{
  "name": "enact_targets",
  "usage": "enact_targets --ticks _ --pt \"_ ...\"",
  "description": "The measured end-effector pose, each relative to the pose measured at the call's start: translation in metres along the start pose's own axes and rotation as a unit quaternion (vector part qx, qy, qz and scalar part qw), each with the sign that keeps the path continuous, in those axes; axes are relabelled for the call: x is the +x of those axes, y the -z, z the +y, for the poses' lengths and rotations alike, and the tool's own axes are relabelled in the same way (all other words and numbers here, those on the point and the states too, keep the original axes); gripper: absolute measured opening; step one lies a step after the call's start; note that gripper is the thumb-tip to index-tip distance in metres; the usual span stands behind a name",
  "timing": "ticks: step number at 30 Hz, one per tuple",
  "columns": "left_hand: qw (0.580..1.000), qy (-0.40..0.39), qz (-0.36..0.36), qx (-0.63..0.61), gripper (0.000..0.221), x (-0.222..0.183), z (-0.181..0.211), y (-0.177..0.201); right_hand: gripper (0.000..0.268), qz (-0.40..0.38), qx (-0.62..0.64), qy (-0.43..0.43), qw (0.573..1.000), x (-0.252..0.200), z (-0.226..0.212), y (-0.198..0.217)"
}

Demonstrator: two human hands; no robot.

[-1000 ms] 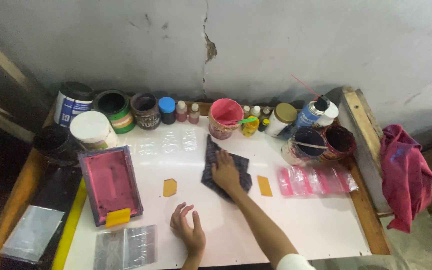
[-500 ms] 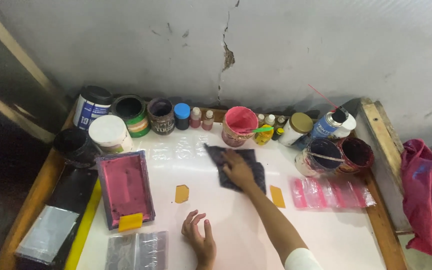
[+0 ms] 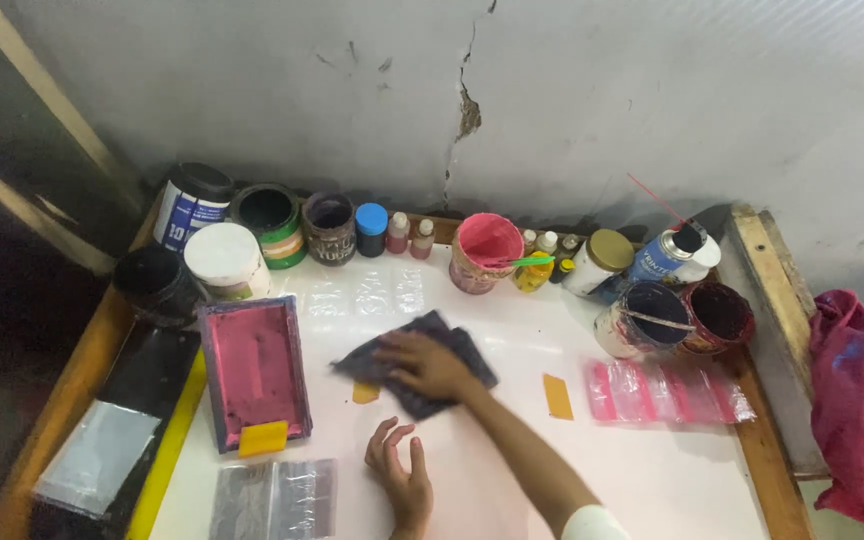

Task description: Cleaning a screen printing frame and a piece of fabric, followed by mixing pink ink in a plastic cup using a brush.

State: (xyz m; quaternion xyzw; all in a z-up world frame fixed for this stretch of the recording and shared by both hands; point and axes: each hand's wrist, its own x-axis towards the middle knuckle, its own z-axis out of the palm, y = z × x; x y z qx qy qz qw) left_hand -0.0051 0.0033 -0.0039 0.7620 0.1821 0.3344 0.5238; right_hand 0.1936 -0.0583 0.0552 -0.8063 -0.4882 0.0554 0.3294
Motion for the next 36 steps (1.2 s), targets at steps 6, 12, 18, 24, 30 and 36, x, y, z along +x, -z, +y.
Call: enact_targets --ticks 6,12,18,24,30,36 --pt "1.0 -0.013 0.006 -0.002 0.02 0.005 0.015 0.002 0.057 0.098 -0.113 -0.308 0.94 -0.058 0.057 0.03" --pt "0.996 -0.065 -0.038 0.036 0.023 0.007 0.01 -0.003 0.062 0.213 -0.255 -0.38 0.863 -0.091 0.034 -0.061" --pt "0.99 -0.1 -0.05 0.089 0.039 0.009 0.02 -0.004 0.061 0.079 -0.127 -0.247 0.957 -0.134 -0.088 -0.071" --pt "0.988 -0.126 -0.047 0.081 0.027 0.006 0.02 0.0 0.061 0.042 -0.136 -0.259 0.955 -0.243 -0.089 -0.031" --pt "0.982 -0.147 -0.1 0.067 0.012 0.002 0.015 -0.001 0.059 0.014 -0.126 -0.282 0.951 -0.298 -0.064 0.016" --pt "0.965 -0.128 -0.194 0.118 0.014 -0.001 0.003 -0.007 0.052 0.076 -0.196 -0.287 0.934 -0.21 -0.087 -0.035"
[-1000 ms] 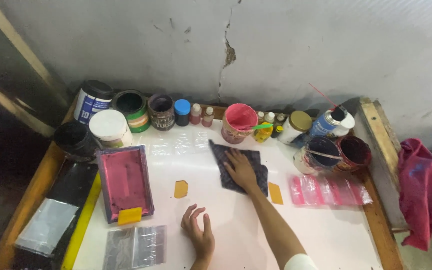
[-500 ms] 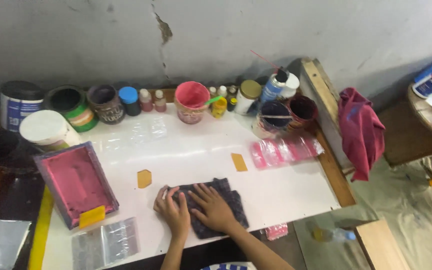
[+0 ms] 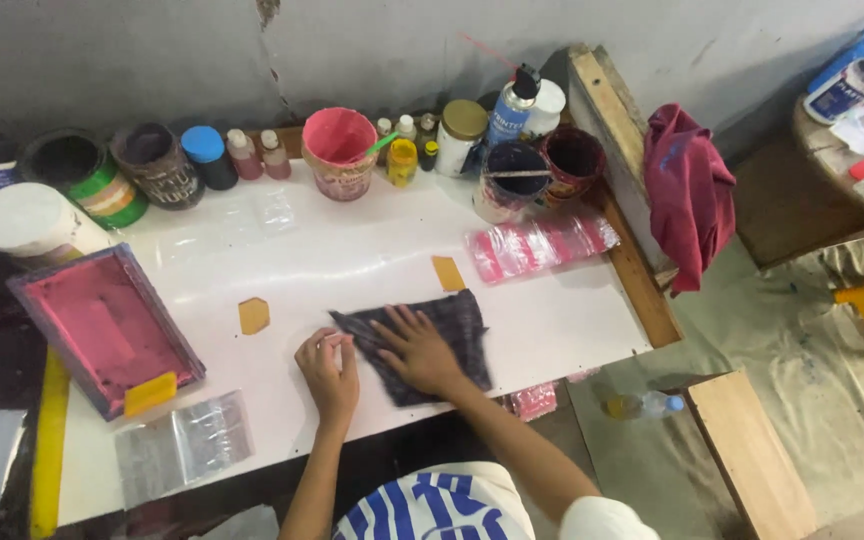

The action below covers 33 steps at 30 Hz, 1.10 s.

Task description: Cleaning a screen printing frame and a piece of fabric, followed by mixing pink ink in a plastic cup using a brush.

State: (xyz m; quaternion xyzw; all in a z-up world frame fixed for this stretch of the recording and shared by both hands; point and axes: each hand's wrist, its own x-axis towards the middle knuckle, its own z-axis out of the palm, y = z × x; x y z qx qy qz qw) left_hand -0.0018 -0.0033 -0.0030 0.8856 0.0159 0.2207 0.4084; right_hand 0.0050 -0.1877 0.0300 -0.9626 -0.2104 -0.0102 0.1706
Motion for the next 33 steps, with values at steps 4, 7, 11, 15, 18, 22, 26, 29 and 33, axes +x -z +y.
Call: enact_targets --ticks 4,7,11,15,18,22,26,29,33 --pt "0.999 0.049 0.004 -0.013 0.015 0.003 0.012 0.005 0.048 0.055 0.02 -0.072 0.996 0.024 -0.063 -0.018" --pt "0.999 0.04 0.013 -0.011 0.017 0.005 0.007 0.003 0.047 0.033 0.159 -0.106 0.981 0.035 -0.072 -0.024" --pt "0.998 0.059 0.016 0.002 0.029 0.001 0.005 0.001 0.047 0.053 0.354 -0.216 0.908 0.022 -0.065 -0.025" --pt "0.999 0.044 -0.027 0.004 0.044 0.006 0.02 0.008 0.048 0.007 0.387 -0.168 0.907 0.019 -0.073 -0.025" --pt "0.994 0.064 -0.082 -0.014 0.058 0.008 0.024 0.015 0.053 0.002 0.388 -0.141 0.911 0.029 -0.062 -0.055" --pt "0.989 0.034 -0.132 -0.049 0.07 0.008 0.017 0.023 0.057 -0.001 0.432 -0.121 0.894 0.035 -0.054 -0.06" --pt "0.98 0.009 -0.153 -0.13 0.073 0.009 0.015 0.024 0.045 0.028 0.484 -0.139 0.864 0.042 -0.048 -0.075" --pt "0.96 0.013 -0.173 -0.219 0.072 0.011 0.019 0.029 0.043 0.041 0.519 -0.149 0.841 0.044 -0.049 -0.083" --pt "0.931 0.017 -0.212 -0.295 0.071 0.014 0.014 0.032 0.047 0.042 0.564 -0.155 0.81 0.042 -0.045 -0.093"
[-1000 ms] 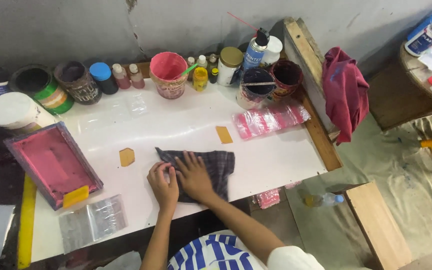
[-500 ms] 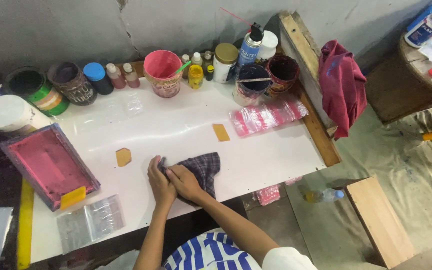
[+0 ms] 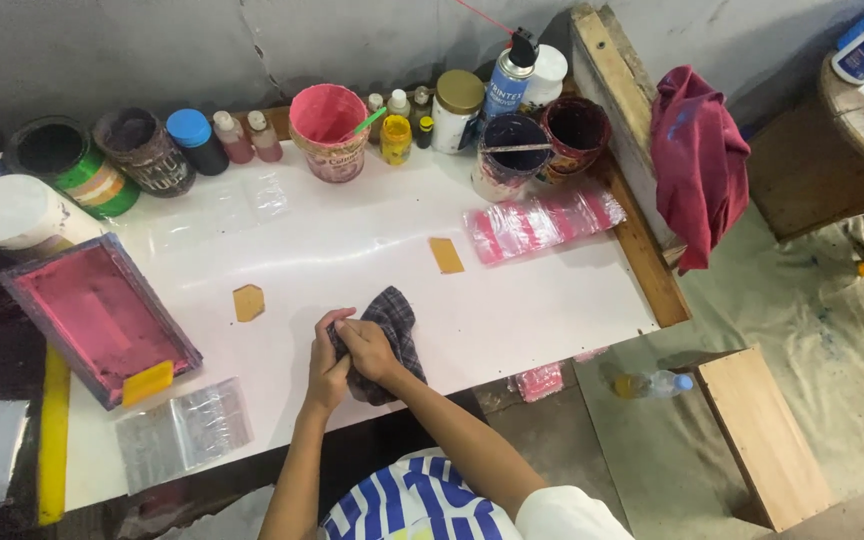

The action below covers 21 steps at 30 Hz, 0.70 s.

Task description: Cleaning a screen printing frame and a piece of fabric, followed by mixing pink ink in a plastic cup using a brush.

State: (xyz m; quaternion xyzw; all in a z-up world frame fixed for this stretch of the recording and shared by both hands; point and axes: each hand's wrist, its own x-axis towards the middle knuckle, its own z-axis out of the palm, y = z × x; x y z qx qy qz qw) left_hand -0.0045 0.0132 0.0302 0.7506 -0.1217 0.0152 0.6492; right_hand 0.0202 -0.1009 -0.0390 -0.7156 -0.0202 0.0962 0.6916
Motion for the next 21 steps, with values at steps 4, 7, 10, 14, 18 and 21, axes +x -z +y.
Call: enact_targets --ticks 4,7,10,14,18,21 --pt "1.0 0.0 -0.009 -0.022 0.07 0.001 0.01 0.001 0.054 0.002 0.004 -0.004 1.0 -0.002 -0.008 -0.002" --pt "0.999 0.02 -0.006 -0.029 0.073 -0.002 0.005 0.002 0.059 0.015 0.011 -0.004 1.0 -0.008 -0.02 -0.006" --pt "0.997 0.064 0.004 -0.049 0.075 -0.007 0.005 -0.003 0.068 0.063 -0.024 -0.011 0.998 -0.022 -0.056 -0.015" --pt "0.98 0.129 0.138 -0.055 0.053 -0.01 0.016 -0.004 0.049 0.049 -0.193 -0.027 0.98 -0.043 -0.105 -0.025" --pt "0.967 0.148 0.197 -0.061 0.045 -0.009 0.019 -0.003 0.049 0.046 -0.201 -0.025 0.978 -0.041 -0.102 -0.03" --pt "0.959 0.15 0.225 -0.078 0.039 -0.009 0.013 -0.002 0.048 0.04 -0.209 -0.023 0.977 -0.04 -0.101 -0.029"
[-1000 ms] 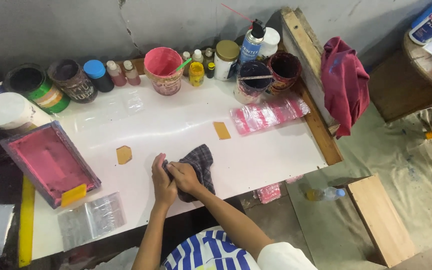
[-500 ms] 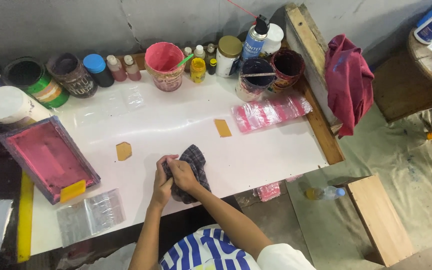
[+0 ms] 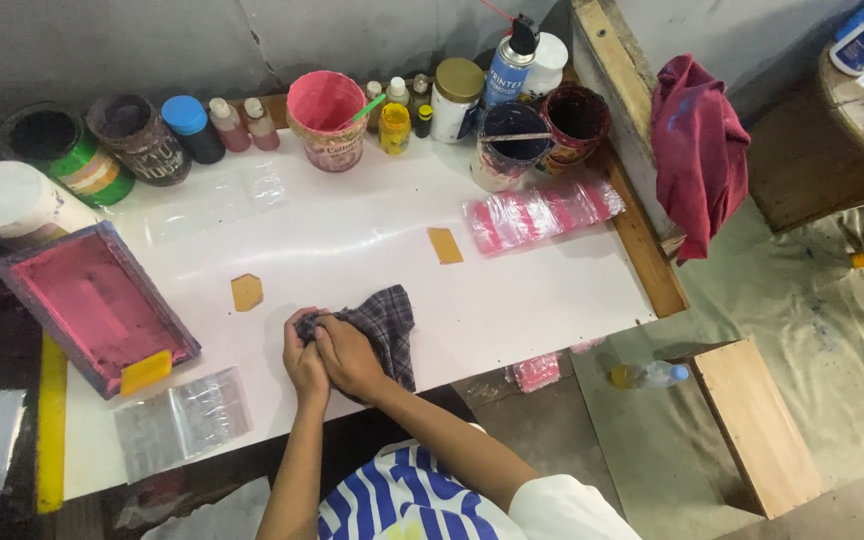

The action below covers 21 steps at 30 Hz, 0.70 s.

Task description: Cleaning a screen printing frame and a piece of fabric, followed by mixing pink ink in a plastic cup using a brush.

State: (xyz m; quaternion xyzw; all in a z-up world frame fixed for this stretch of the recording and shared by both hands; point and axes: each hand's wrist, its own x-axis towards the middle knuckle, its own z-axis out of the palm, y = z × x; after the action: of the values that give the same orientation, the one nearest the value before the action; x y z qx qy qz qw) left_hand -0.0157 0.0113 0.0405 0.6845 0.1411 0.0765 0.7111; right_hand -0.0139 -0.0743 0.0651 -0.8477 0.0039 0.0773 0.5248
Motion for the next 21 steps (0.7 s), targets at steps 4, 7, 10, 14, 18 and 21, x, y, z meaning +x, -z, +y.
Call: enact_targets --ticks 4,7,10,14,18,21 --pt "1.0 0.007 0.012 -0.002 0.033 0.001 0.004 -0.001 0.048 -0.002 -0.008 0.003 1.0 0.001 0.003 -0.002" --pt "0.999 0.022 0.022 -0.01 0.03 0.002 0.002 0.0 0.048 -0.006 -0.014 0.008 1.0 0.001 0.004 -0.004" --pt "0.999 0.029 0.033 -0.017 0.028 0.005 -0.001 0.002 0.048 -0.011 -0.022 0.013 1.0 0.0 0.007 -0.006" --pt "0.997 0.04 0.036 -0.05 0.025 0.006 -0.008 0.002 0.047 -0.015 -0.033 0.019 0.999 0.0 0.008 -0.01" --pt "0.996 0.031 0.031 -0.071 0.023 0.006 -0.012 0.003 0.047 -0.019 -0.045 0.026 0.998 0.001 0.01 -0.012" --pt "0.996 0.027 0.029 -0.074 0.024 0.006 -0.014 0.005 0.046 -0.019 -0.052 0.029 0.998 -0.003 0.013 -0.013"
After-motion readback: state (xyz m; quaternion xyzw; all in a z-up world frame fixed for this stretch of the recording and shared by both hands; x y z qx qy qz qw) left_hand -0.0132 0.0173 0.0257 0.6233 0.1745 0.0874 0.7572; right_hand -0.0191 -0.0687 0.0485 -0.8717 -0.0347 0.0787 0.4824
